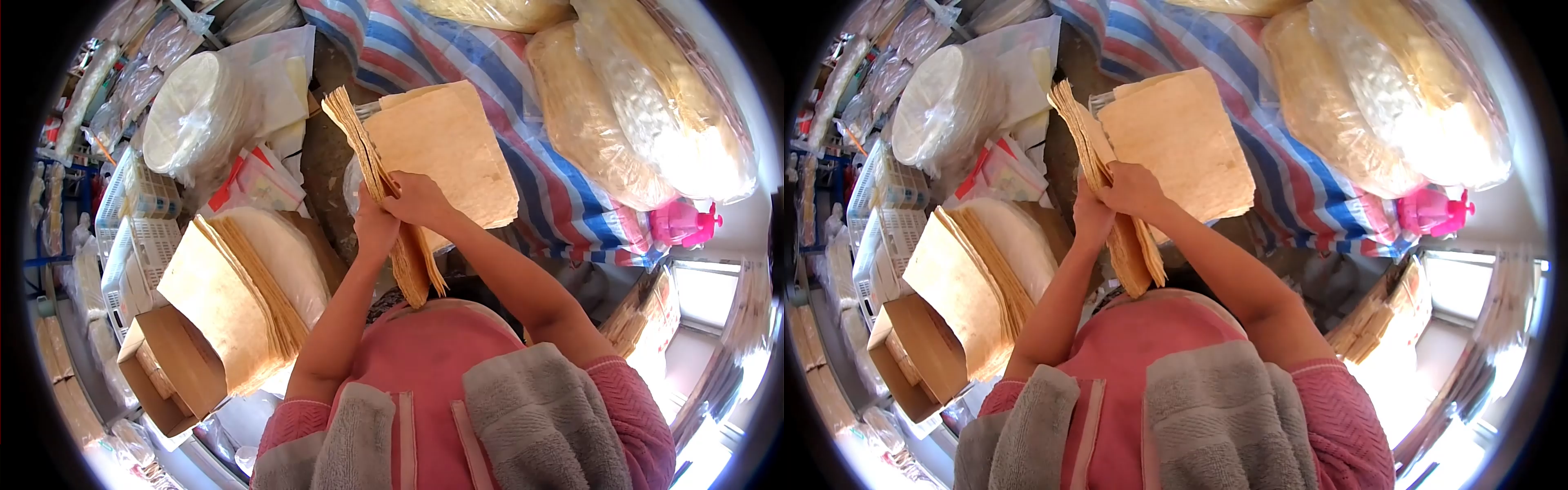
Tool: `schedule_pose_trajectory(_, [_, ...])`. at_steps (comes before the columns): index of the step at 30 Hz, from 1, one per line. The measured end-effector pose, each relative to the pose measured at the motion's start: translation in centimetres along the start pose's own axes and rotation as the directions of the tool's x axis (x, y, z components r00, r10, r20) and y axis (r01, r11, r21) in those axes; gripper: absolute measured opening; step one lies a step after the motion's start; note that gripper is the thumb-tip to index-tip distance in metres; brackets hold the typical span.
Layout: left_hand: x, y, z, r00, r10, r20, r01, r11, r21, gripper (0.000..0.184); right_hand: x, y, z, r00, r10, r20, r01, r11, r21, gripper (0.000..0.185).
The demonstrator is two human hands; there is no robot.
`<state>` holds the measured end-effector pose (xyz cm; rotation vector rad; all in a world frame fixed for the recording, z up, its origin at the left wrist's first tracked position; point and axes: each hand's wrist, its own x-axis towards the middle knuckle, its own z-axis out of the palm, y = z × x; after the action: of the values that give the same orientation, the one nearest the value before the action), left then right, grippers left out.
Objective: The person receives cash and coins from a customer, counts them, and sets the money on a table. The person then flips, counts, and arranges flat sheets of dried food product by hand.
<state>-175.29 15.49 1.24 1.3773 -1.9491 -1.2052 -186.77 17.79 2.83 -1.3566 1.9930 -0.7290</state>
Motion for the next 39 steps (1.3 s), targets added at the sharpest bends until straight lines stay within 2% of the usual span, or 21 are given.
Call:
schedule_pose_trajectory(3, [0.2, 0.4, 0.1, 0.999, -0.034, -0.006, 0.034, 0.999, 0.041, 0.046, 0.7, 1.4, 0.7, 0.987, 0.022, -0.157, -0.006, 0.995, 0.100, 0.034])
schedule_pose_trajectory(9, [0.3, 0.1, 0.1, 0.999, -0.042, 0.023, 0.041, 0.999, 0.011, 0.044, 3.3, 1.6, 0.1, 0.977, -0.127, -0.171, 0.140, 0.988, 0.066, 0.032])
schedule_pose_trajectory(15, [0.1, 0.6, -0.1, 0.996, -0.084, 0.021, 0.084, 0.996, -0.003, 0.048, 4.3, 1.4, -0.9, 0.982, -0.133, -0.133, 0.142, 0.988, 0.061, 0.040])
schedule_pose_trajectory(21, [0.1, 0.9, -0.3, 0.993, -0.110, 0.048, 0.112, 0.993, -0.029, 0.051, 5.4, 2.4, -1.6, 0.990, -0.141, 0.012, 0.134, 0.964, 0.230, 0.043])
schedule_pose_trajectory(27, [0.2, 1.0, -0.1, 0.993, -0.108, 0.039, 0.108, 0.994, 0.019, 0.050, 4.9, 1.8, -0.9, 0.973, -0.199, -0.121, 0.214, 0.968, 0.130, 0.030])
schedule_pose_trajectory(30, [0.1, 1.2, 0.3, 0.996, -0.079, 0.031, 0.078, 0.996, 0.030, 0.050, 4.5, 0.8, -1.1, 0.986, -0.136, -0.099, 0.132, 0.990, -0.045, 0.026])
schedule_pose_trajectory(33, [0.1, 1.4, 0.4, 0.995, -0.094, 0.040, 0.092, 0.995, 0.039, 0.047, 3.8, 0.3, -1.8, 0.995, -0.084, -0.048, 0.080, 0.994, -0.079, 0.025])
schedule_pose_trajectory(34, [0.1, 1.5, 0.3, 0.994, -0.095, 0.050, 0.094, 0.996, 0.007, 0.048, 3.7, 0.1, -2.1, 0.998, 0.033, 0.044, -0.033, 0.999, -0.015, 0.025])
schedule_pose_trajectory(36, [0.0, 1.8, 0.0, 0.993, -0.096, 0.072, 0.100, 0.993, -0.056, 0.049, 3.5, -0.2, -2.7, 0.939, 0.245, 0.243, -0.271, 0.959, 0.080, 0.025])
schedule_pose_trajectory(39, [0.3, 1.1, 0.4, 0.996, -0.058, 0.066, 0.062, 0.996, -0.061, 0.051, 3.9, 0.9, -2.8, 0.921, 0.238, 0.307, -0.322, 0.910, 0.261, 0.024])
